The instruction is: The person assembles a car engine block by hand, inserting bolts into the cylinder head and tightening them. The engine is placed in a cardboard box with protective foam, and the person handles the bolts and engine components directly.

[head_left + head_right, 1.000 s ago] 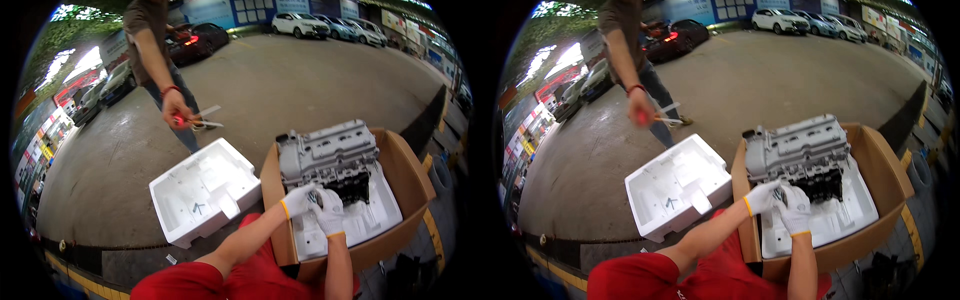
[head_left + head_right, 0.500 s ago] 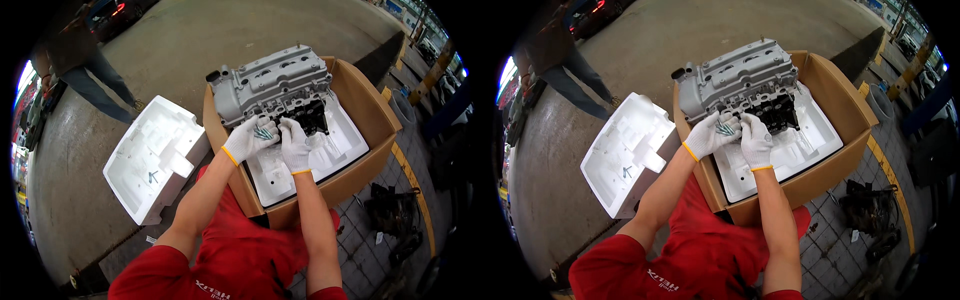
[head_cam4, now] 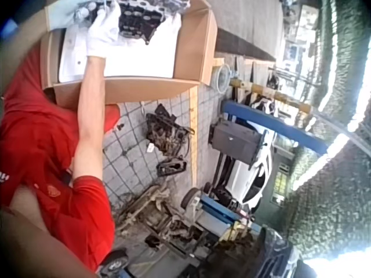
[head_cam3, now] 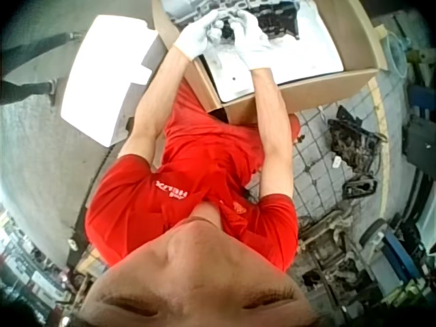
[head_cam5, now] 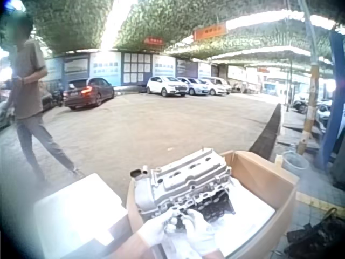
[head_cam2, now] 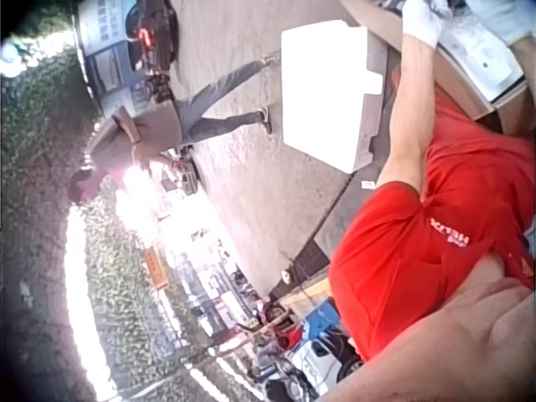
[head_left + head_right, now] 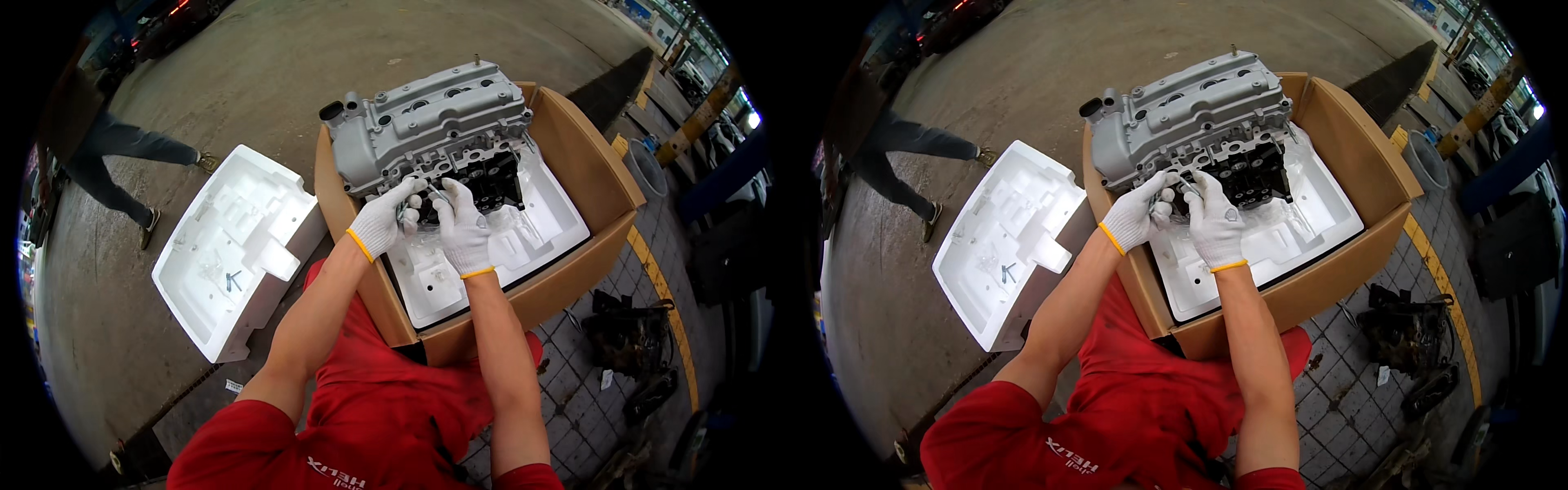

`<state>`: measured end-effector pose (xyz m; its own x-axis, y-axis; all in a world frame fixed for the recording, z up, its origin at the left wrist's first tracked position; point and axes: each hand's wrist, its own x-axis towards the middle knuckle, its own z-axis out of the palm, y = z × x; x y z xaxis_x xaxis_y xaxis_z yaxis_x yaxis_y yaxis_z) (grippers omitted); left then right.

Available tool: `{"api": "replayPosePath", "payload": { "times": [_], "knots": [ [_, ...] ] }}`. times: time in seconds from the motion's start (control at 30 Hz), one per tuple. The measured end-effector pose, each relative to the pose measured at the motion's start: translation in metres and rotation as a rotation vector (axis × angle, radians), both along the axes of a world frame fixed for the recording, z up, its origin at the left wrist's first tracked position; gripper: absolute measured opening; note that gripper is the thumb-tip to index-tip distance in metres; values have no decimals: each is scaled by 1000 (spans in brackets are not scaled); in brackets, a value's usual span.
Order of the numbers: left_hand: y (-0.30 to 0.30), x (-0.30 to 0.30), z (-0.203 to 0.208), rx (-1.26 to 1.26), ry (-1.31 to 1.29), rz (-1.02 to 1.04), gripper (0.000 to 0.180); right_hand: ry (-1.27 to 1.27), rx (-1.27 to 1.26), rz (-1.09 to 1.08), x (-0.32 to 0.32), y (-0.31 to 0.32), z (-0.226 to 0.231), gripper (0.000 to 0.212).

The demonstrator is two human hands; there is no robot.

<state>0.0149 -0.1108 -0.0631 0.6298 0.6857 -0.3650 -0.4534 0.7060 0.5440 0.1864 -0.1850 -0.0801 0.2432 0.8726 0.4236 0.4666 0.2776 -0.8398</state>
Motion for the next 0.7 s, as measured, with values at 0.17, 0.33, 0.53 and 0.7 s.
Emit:
{"api": "replayPosePath", "payload": {
  "times": [0.17,0.33,0.53,0.7],
  "knots": [
    [-3,3,-7,165,116,-25,21,-289,-84,17,-1,-8,11,31],
    [-6,11,-6,327,304,33,24,-242,-135,-80,6,-11,14,24],
    [-8,-3,-10,1484,1121,127,30,-49,-357,-405,19,5,2,34],
    [-17,2,-1,1595,1346,13,33,353,-508,-683,95,42,5,37]
  ]
}}
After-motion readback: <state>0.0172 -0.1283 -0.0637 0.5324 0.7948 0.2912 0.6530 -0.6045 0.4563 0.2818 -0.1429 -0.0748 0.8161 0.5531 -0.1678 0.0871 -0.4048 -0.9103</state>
